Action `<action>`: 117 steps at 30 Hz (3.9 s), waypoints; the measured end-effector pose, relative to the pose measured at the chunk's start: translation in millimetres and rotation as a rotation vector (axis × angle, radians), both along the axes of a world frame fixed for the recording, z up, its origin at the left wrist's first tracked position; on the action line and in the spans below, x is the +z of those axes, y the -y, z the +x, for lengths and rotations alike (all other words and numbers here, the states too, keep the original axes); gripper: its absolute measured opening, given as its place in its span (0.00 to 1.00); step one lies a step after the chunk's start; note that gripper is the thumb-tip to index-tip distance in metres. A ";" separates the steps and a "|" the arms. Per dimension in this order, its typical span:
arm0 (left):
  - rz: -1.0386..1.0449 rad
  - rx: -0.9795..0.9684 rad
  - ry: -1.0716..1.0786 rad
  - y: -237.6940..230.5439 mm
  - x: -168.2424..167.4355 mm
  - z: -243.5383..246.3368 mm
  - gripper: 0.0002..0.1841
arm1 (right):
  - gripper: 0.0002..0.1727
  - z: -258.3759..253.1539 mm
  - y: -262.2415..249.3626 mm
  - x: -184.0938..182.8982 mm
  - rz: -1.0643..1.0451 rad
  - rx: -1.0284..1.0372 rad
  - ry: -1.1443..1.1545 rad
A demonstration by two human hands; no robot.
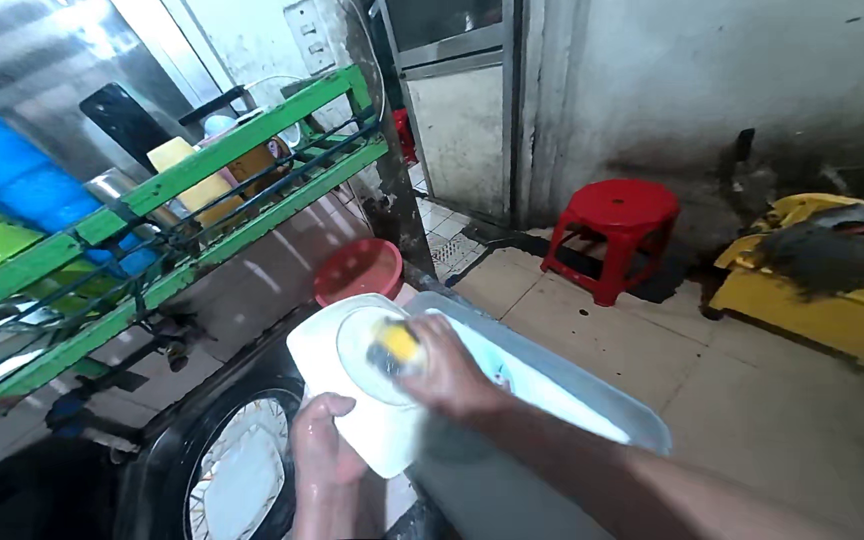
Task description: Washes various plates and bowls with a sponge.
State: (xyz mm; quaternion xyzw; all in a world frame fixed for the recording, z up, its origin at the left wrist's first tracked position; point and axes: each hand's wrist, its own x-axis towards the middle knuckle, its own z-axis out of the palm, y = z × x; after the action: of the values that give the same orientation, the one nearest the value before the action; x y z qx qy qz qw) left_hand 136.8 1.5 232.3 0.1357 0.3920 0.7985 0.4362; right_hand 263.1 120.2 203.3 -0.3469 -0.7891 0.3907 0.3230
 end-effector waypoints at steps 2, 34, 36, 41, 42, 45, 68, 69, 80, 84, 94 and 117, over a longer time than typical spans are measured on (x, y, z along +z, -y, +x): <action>-0.045 0.008 -0.011 -1.1 -8.8 10.4 0.24 | 0.34 -4.1 22.5 2.8 0.091 0.065 -0.023; 0.000 0.110 -1.183 -3.1 -4.7 38.3 0.28 | 0.15 -31.0 41.7 23.5 -1.317 0.020 -0.653; -0.201 0.131 -1.203 -12.5 -8.2 22.2 0.31 | 0.16 -39.8 40.8 -1.9 -1.401 0.122 -0.670; -0.767 0.099 -1.473 0.0 -65.4 -81.9 0.33 | 0.22 -9.5 13.2 -29.9 -1.005 0.162 -0.174; -0.899 0.042 -1.526 12.7 -85.1 -104.6 0.33 | 0.29 3.5 2.6 -31.8 -0.877 0.108 -0.014; -1.308 -0.157 -1.556 59.8 -137.2 -155.7 0.32 | 0.42 40.0 -20.1 -41.0 -0.550 0.027 0.491; -1.266 -0.673 -1.508 -110.0 -71.3 -33.2 0.23 | 0.39 62.9 -34.8 -63.8 -0.504 -0.041 0.522; -1.280 -0.688 -1.512 -110.1 -72.3 -32.7 0.22 | 0.39 63.2 -34.4 -64.4 -0.498 -0.043 0.515; -1.130 -0.578 -1.264 -101.8 -79.2 -60.5 0.22 | 0.39 60.1 -43.1 -66.4 -0.513 -0.068 0.497; -0.958 -0.445 -0.827 -89.3 -70.8 -55.8 0.19 | 0.39 58.2 -47.1 -71.2 -0.551 -0.098 0.463; -0.607 -0.229 -0.238 -55.6 -57.4 -30.8 0.20 | 0.37 59.6 -51.2 -69.5 -0.653 -0.191 0.292; -0.564 -0.248 -0.232 -38.2 -17.0 23.0 0.27 | 0.35 47.0 -46.4 -60.9 -0.663 -0.285 -0.007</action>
State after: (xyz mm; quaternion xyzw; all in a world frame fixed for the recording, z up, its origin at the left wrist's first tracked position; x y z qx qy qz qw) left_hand 159.8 39.7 215.2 0.1464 0.6252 0.5787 0.5028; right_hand 310.0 166.6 142.4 -0.5381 -0.5620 0.5775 0.2471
